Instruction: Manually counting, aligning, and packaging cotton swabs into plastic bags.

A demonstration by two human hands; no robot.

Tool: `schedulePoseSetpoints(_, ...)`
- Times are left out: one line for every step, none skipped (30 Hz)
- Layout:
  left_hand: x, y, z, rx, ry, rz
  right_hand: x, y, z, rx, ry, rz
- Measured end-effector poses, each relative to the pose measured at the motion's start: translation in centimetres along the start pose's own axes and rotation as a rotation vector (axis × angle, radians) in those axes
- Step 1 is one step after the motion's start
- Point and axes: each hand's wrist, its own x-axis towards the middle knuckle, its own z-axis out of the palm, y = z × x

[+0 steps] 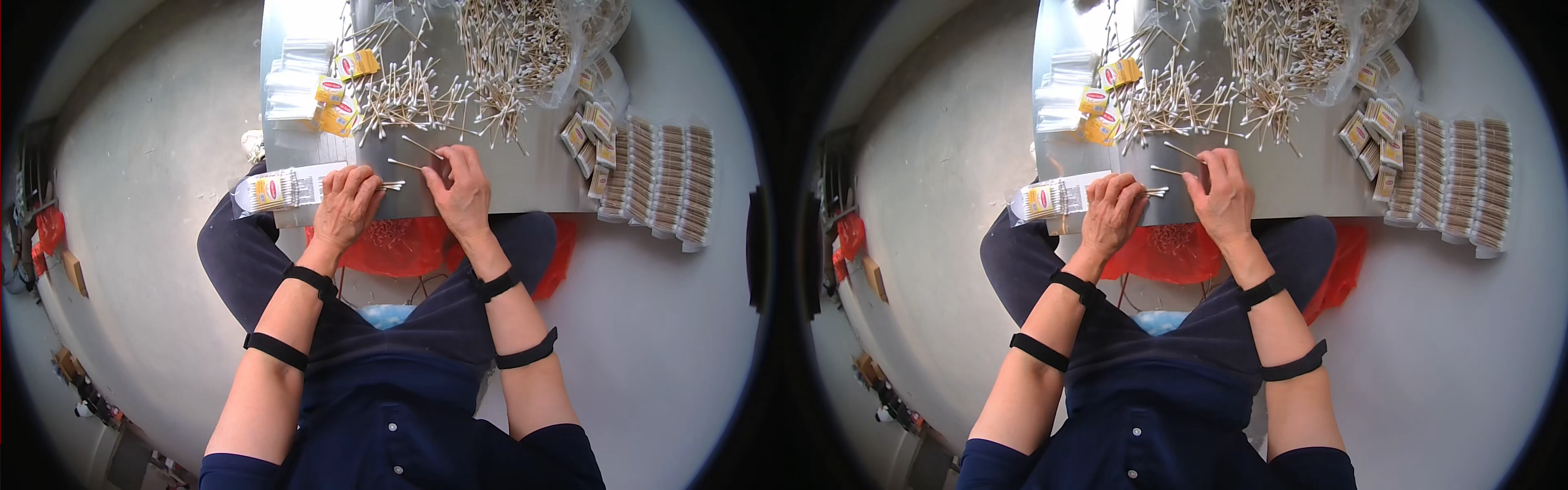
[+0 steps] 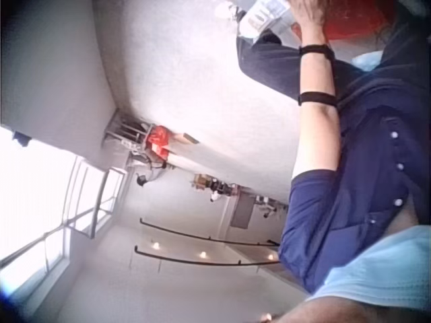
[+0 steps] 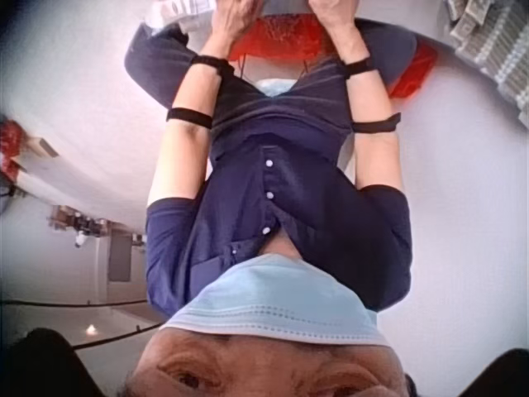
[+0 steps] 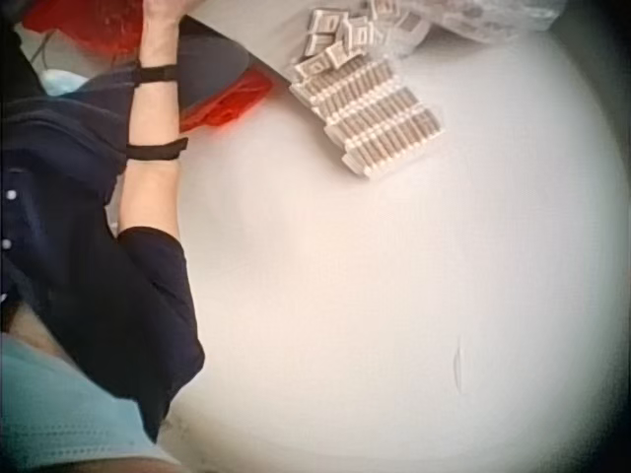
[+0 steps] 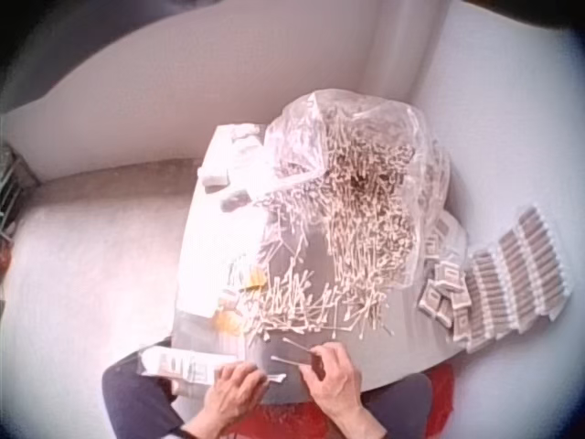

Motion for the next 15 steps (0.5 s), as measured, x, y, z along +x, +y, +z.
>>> schedulePoseSetpoints(0.0,-0.1,0.1,0.0,0.002,0.008,0.1,-0.4,0.4,-0.032,0.099,-0.113)
schedulePoseSetpoints(0.0,-0.1,0.1,-0.001,0.004,0.016,0.3,-0.5,0.6,-0.064,0.199,-0.226)
schedulePoseSetpoints(-0.2,-0.1,0.1,-0.001,-0.001,0.015,0.3,-0.2,0.8,-0.062,0.197,-0.223)
schedulePoseSetpoints(-0.5,0.0,0.0,0.005,-0.01,0.012,0.5,0.3,1.2,0.009,0.143,-0.168)
schedulePoseSetpoints(-0.7,0.0,0.0,0.012,-0.019,0.009,0.5,0.6,1.5,0.08,0.09,-0.113)
schedulePoseSetpoints(-0.6,0.0,-0.1,0.013,-0.019,0.009,0.4,0.4,1.8,0.081,0.089,-0.113)
schedulePoseSetpoints(-0.4,0.0,-0.1,0.004,0.023,0.021,0.4,0.1,2.3,0.07,0.062,-0.186)
schedulePoseSetpoints(-0.3,-0.1,-0.2,-0.005,0.066,0.033,0.3,-0.2,2.9,0.058,0.034,-0.26)
schedulePoseSetpoints(-0.1,0.1,-0.2,-0.004,0.068,0.033,0.1,-0.6,3.4,0.058,0.035,-0.262)
schedulePoseSetpoints(0.1,0.2,-0.3,0.014,0.059,0.037,-0.4,-1.2,4.0,0.096,0.021,-0.276)
schedulePoseSetpoints(0.3,0.4,-0.3,0.032,0.05,0.04,-0.5,-1.4,4.5,0.133,0.007,-0.29)
schedulePoseSetpoints(0.4,0.3,-0.1,0.038,0.052,0.039,-0.1,-1.9,4.9,0.221,0.036,-0.226)
schedulePoseSetpoints(0.4,0.2,0.1,0.002,0.039,0.036,0.6,-2.3,5.2,0.226,0.035,-0.23)
schedulePoseSetpoints(0.4,0.0,0.3,-0.033,0.026,0.033,1.5,-2.7,5.5,0.204,0.125,-0.202)
schedulePoseSetpoints(0.0,-0.1,0.4,-0.031,0.02,0.028,2.1,-3.4,5.7,0.181,0.209,-0.164)
